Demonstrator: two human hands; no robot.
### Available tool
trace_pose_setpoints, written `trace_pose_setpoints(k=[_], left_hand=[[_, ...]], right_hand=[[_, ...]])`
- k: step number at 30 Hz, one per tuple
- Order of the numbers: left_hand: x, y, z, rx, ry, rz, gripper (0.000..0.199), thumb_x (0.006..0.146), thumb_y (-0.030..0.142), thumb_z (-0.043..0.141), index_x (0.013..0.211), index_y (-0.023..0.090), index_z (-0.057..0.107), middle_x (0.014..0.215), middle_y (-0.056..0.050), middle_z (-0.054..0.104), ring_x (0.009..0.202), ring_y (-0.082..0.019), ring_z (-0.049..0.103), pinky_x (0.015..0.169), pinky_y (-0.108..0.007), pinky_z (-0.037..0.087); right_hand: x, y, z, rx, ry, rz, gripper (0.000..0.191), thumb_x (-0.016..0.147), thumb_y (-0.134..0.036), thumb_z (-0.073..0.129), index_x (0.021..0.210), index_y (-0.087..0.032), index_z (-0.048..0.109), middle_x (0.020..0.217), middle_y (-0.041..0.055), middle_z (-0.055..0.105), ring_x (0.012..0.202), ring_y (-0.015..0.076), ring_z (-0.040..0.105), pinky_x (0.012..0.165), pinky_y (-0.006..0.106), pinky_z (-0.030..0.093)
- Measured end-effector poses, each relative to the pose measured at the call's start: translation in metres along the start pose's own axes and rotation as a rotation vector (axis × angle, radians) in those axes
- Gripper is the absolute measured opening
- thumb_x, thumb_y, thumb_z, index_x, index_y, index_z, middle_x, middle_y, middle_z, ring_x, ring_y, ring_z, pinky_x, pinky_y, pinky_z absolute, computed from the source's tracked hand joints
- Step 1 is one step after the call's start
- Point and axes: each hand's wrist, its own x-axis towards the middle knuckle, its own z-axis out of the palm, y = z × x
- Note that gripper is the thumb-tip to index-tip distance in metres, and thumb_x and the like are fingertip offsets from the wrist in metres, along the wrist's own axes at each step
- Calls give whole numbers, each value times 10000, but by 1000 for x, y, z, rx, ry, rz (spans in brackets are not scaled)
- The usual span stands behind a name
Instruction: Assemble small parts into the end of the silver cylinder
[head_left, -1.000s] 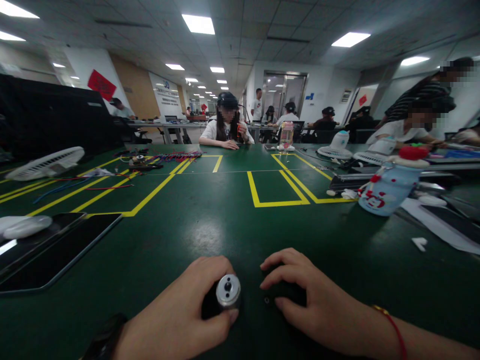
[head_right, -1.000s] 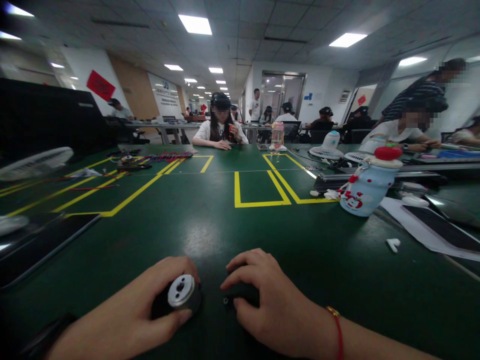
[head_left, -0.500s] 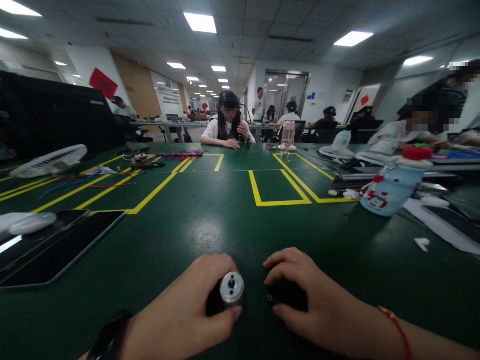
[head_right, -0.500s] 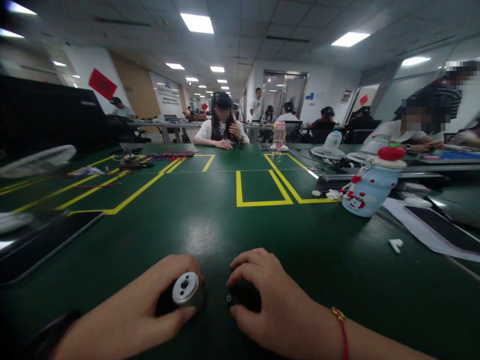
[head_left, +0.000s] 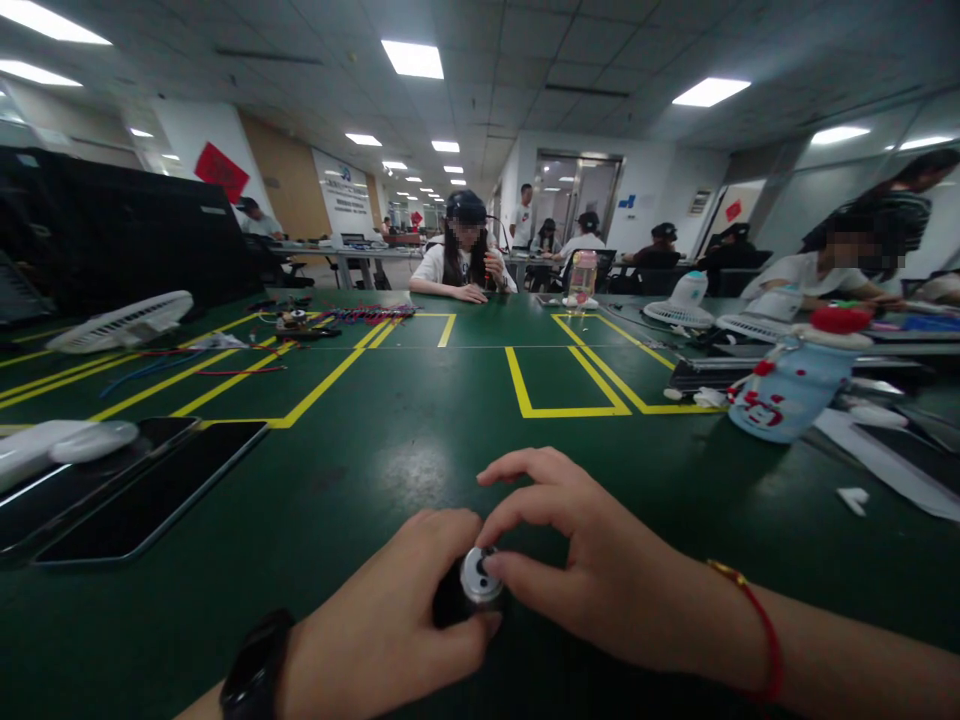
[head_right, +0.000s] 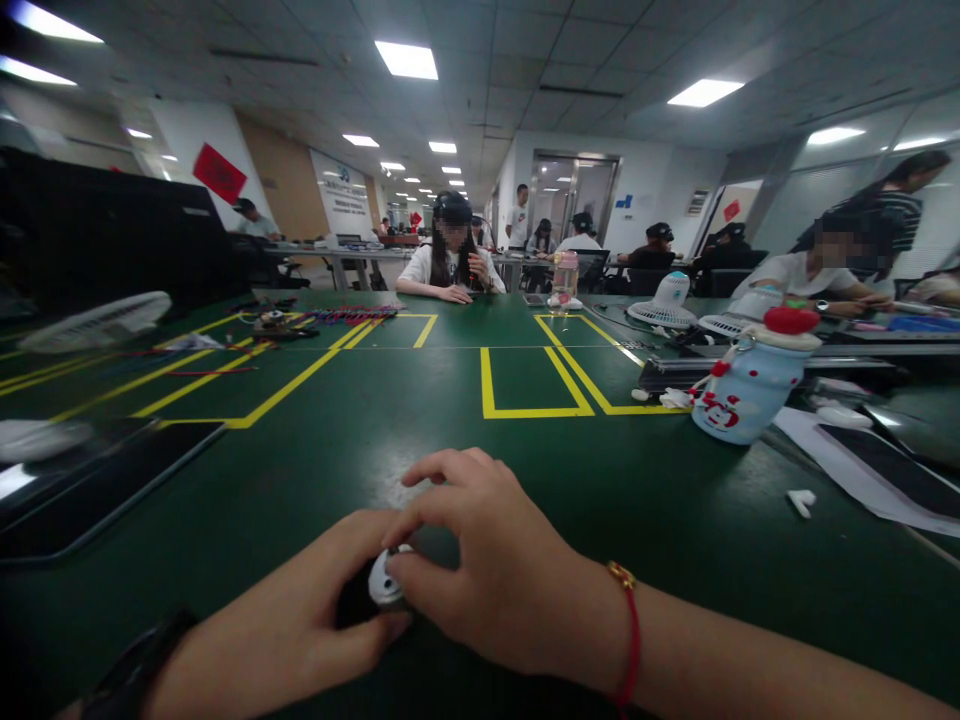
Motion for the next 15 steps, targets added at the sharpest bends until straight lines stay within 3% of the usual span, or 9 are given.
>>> trace_pose_setpoints(k=[7,11,15], left_hand=[[1,-1,1,27,23,-9,115,759,197,601,866,220,566,858,-18,632,916,-240,588,837,-372,456],[0,-1,1,30,24,-6,168,749,205,599,917,224,602,899,-23,656,907,-235,592,819,-357,461],[0,-1,0,48,13,-12,169,757,207,591,924,219,609,912,-25,658,880,-224,589,786,-335,460]], right_hand=[[-1,6,7,30,-43,41,134,808,-197,674,912,-265,725,1259,32,583,1158,233,538,1007,428,397],[-3,9,1,134,-74,81,290,772,-140,663,1025,-269,719,1290,41,575,1190,228,539,1052,416,384],[-5,14,1,253,-77,129,307,765,-90,618,994,-251,745,1276,47,594,1169,209,571,1051,379,401]])
